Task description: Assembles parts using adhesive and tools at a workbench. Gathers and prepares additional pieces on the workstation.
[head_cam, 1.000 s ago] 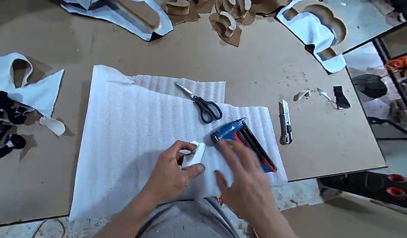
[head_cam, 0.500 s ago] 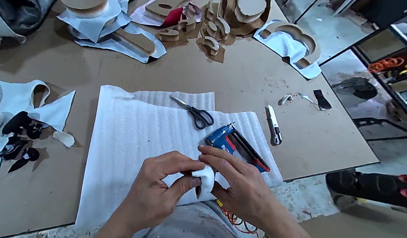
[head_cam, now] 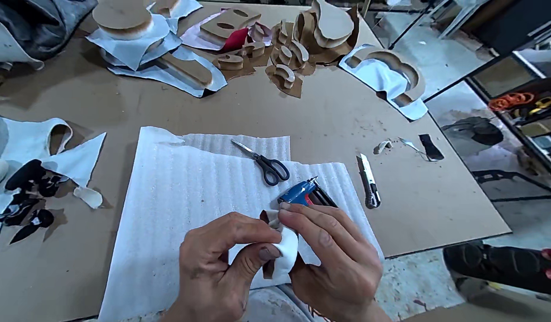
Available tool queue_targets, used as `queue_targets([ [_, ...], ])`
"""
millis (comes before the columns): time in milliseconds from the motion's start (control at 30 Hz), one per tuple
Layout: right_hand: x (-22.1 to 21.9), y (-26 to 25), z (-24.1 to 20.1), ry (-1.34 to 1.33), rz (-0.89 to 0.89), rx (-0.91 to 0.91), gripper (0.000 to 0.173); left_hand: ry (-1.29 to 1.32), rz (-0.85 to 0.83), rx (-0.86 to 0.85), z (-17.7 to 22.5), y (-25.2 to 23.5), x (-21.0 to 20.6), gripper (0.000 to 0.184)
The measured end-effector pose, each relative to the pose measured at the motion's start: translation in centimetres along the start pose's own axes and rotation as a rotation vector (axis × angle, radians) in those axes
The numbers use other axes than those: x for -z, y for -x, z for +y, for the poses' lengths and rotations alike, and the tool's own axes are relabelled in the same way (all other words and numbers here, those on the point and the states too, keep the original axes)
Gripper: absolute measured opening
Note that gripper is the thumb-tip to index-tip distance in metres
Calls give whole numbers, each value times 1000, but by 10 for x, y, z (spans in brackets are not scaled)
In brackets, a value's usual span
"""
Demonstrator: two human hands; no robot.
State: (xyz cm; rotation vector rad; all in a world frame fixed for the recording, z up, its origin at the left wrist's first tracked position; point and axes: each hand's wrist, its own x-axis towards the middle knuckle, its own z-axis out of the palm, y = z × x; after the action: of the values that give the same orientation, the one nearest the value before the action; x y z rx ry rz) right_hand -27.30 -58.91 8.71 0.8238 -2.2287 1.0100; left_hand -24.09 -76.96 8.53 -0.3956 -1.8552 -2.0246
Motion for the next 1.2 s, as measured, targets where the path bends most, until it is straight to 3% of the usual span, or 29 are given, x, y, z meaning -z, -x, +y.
queue_targets([
  [133, -29, 3, 15, -29, 80, 2, 20, 127, 71, 187, -21, 8, -6, 17],
  [267, -88, 24, 37, -112, 61, -130, 27, -68, 129, 234, -62, 17, 11, 12],
  [400, -134, 52, 54, -159, -123, -356, 42, -423, -17, 216, -108, 22, 42, 12],
  [500, -132, 73, 66, -114, -411, -321, 45, -646, -120, 155, -136, 36, 52, 18],
  [567, -121, 80, 70, -101, -492, -275, 51, -674, -152, 87, -145, 42, 49, 19],
  [733, -123, 91, 77, -174, -303, -206, 42, -704, -153, 4, -145, 45, 40, 20],
  [867, -131, 91, 72, -192, -278, -228, 40, -847, -180, -73, -144, 40, 45, 29],
  [1033, -135, 96, 72, -201, -198, -334, 35, -691, -65, 33, -149, 49, 35, 21],
  [1200, -128, 101, 78, -156, -221, -327, 34, -646, -29, 57, -154, 55, 22, 18],
])
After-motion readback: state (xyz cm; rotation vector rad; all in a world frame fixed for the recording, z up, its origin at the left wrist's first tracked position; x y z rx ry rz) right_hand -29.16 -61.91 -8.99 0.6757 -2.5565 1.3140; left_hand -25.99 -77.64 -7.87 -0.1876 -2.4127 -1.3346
